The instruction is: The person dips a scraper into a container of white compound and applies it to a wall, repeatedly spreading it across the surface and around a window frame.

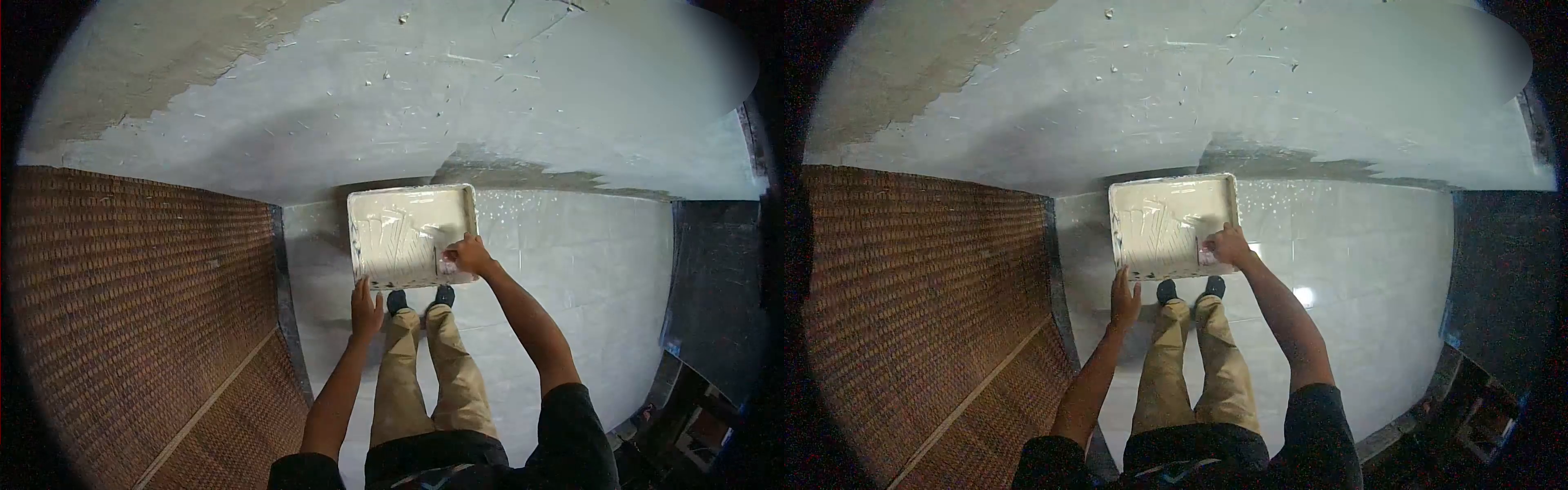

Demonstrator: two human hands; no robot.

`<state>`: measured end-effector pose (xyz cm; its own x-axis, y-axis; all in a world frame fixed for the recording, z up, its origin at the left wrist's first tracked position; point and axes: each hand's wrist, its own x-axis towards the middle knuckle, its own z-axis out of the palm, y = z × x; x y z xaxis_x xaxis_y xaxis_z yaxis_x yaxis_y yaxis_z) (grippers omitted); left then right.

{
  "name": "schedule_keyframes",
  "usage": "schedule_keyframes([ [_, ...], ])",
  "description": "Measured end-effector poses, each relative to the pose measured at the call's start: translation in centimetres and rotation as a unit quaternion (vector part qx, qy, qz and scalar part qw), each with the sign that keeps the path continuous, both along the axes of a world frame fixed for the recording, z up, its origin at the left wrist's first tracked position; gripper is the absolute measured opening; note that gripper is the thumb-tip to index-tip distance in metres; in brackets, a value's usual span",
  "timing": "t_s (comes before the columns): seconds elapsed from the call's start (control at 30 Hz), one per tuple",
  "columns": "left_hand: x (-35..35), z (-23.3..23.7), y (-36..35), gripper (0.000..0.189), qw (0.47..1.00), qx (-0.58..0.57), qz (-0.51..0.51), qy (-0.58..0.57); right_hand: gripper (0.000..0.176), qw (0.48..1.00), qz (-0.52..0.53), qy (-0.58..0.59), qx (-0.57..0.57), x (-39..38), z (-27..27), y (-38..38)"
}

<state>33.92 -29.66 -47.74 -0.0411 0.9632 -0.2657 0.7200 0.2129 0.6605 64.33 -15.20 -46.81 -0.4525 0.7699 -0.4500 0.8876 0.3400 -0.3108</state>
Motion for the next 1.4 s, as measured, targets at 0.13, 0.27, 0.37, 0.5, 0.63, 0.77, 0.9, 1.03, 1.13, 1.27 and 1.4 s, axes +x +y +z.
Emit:
schedule_keyframes([
  [0.13, 0.3, 0.3, -0.1, 0.057, 0.999, 0.028, -0.008, -0.013, 0.030, 0.992, -0.090, -0.023, -0.090, 1.5, 0.1, 1.3],
  [0.27, 1.4, 2.9, 1.3, 0.057, 0.998, 0.034, 0.002, -0.045, 0.029, 0.973, -0.162, 0.076, -0.147, 4.1, 1.1, 1.8],
  [0.37, 2.5, 5.5, 2.9, 0.056, 0.993, 0.079, -0.001, -0.087, 0.033, 0.886, -0.315, 0.197, -0.278, 5.9, 2.8, 1.5],
  [0.5, 4.9, 11.5, 6.5, 0.053, 0.988, 0.093, -0.017, -0.120, 0.033, 0.792, -0.357, 0.395, -0.298, 7.4, 9.6, 0.4],
  [0.63, 6.5, 18.8, 11.2, 0.050, 0.974, 0.148, -0.067, -0.157, 0.028, 0.670, -0.391, 0.553, -0.304, 7.7, 19.3, 0.1],
  [0.77, 8.2, 26.9, 15.5, 0.050, 0.956, 0.221, -0.114, -0.156, 0.035, 0.596, -0.365, 0.673, -0.241, 9.6, 27.3, 0.7],
  [0.9, 11.0, 35.2, 19.1, 0.050, 0.914, 0.346, -0.139, -0.160, 0.041, 0.567, -0.336, 0.735, -0.161, 11.5, 36.0, 2.3],
  [1.03, 14.4, 43.5, 22.3, 0.051, 0.872, 0.436, -0.157, -0.157, 0.036, 0.571, -0.291, 0.763, -0.086, 14.8, 44.0, 4.9],
  [1.13, 17.2, 49.8, 24.9, 0.052, 0.831, 0.513, -0.165, -0.134, 0.028, 0.580, -0.247, 0.776, -0.019, 16.3, 51.1, 7.0],
  [1.27, 21.1, 58.1, 27.4, 0.053, 0.773, 0.607, -0.161, -0.089, 0.019, 0.563, -0.224, 0.788, 0.107, 17.8, 58.9, 9.5],
  [1.4, 24.9, 64.2, 29.3, 0.052, 0.731, 0.665, -0.131, -0.080, 0.026, 0.564, -0.128, 0.726, 0.373, 19.1, 64.1, 13.7],
])
